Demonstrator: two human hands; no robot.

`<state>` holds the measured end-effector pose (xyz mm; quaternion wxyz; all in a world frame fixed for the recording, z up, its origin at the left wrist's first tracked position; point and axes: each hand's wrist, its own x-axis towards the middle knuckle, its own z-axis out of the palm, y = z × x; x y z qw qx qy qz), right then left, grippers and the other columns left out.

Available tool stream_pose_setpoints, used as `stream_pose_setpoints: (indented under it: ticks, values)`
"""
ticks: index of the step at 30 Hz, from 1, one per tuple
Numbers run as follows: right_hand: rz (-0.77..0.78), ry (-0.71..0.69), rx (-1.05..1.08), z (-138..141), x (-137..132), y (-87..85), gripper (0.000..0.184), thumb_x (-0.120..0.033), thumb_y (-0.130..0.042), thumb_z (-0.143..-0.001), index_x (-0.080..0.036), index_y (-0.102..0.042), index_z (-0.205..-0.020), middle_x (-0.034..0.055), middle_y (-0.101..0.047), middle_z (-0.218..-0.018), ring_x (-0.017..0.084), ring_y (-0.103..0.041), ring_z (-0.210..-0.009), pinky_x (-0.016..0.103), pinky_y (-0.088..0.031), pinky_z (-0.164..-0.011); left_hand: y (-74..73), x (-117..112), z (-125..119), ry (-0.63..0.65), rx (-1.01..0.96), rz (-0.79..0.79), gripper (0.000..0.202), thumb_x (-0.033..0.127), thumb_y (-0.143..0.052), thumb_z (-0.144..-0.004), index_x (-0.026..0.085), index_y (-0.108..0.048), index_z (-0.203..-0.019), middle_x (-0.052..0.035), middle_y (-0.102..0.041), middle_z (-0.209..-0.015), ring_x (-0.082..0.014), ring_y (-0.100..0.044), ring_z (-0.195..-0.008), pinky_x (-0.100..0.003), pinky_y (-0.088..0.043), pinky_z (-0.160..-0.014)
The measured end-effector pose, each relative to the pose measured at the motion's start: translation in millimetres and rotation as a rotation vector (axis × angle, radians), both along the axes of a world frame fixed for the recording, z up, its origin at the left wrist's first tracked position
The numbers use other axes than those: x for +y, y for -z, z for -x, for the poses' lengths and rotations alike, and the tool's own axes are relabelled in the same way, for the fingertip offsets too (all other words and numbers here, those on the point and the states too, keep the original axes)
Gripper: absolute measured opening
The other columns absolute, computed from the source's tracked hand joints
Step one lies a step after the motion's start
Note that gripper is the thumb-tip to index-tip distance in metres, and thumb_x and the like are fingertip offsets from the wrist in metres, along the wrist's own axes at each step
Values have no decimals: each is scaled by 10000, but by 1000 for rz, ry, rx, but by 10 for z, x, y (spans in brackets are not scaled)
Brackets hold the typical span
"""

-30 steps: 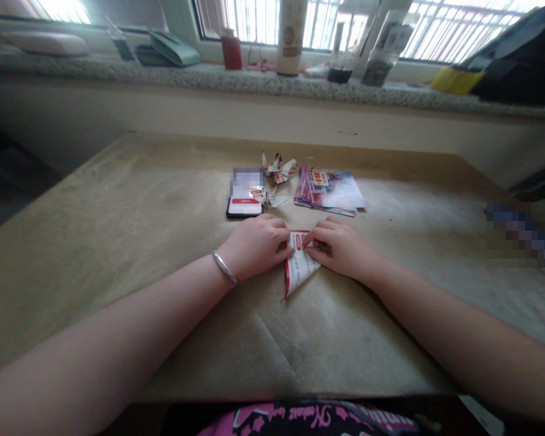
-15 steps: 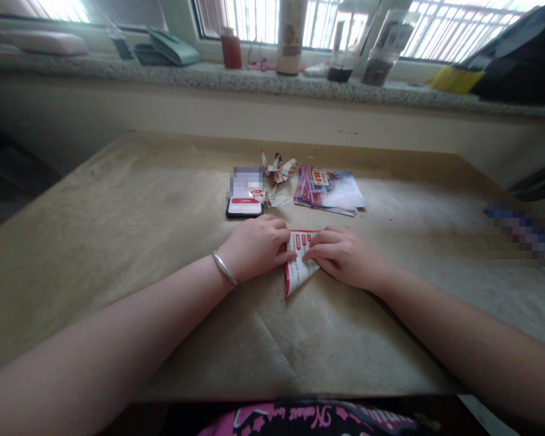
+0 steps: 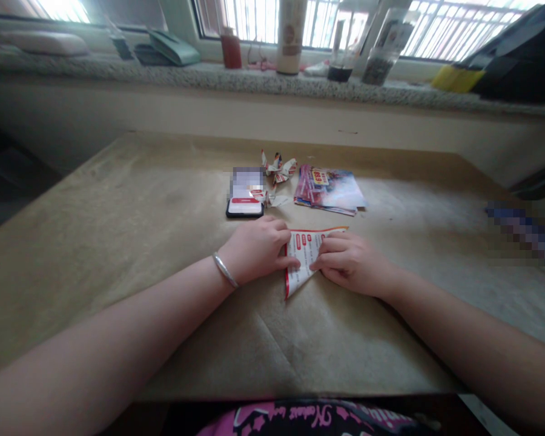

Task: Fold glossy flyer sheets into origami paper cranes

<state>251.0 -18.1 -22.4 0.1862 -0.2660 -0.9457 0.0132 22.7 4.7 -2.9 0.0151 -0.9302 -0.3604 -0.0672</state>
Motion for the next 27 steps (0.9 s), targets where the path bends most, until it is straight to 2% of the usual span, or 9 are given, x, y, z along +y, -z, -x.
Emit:
stream_pose_setpoints:
  ticks: [8,13,21,27]
  values:
    - [25,-54,28,-35,4,-3,226,-137,-509,-851,-229,-712,-814,35,-640,-735,163,-552,-739,303,-417,-718,5,8,2,-6,1,15,458,579,-655,-773,145,-672,-917,-72,-657,-974,-234,-596,-931,-314,-488,-757]
    - [59,-96,52,-84,16,-1,223,-122,-533,-844,-228,-728,-874,43,-663,-797,160,-571,-776,301,-430,-737,-1,-1,1,-1,5,29,458,573,-656,-777,142,-670,-931,-79,-654,-992,-226,-593,-940,-310,-489,-784]
    - [21,-108,20,-93,12,-45,223,-125,-536,-831,-233,-729,-856,35,-684,-815,162,-598,-785,300,-453,-734,-7,3,-2,1,9,49,448,572,-640,-792,147,-675,-927,-76,-655,-998,-225,-593,-951,-312,-485,-793]
    - [49,-61,-6,-137,19,-64,235,-103,-525,-785,-225,-723,-815,44,-675,-837,171,-607,-809,318,-477,-767,-10,3,10,17,32,-1,467,607,-593,-810,159,-675,-913,-68,-661,-987,-228,-604,-939,-312,-477,-753]
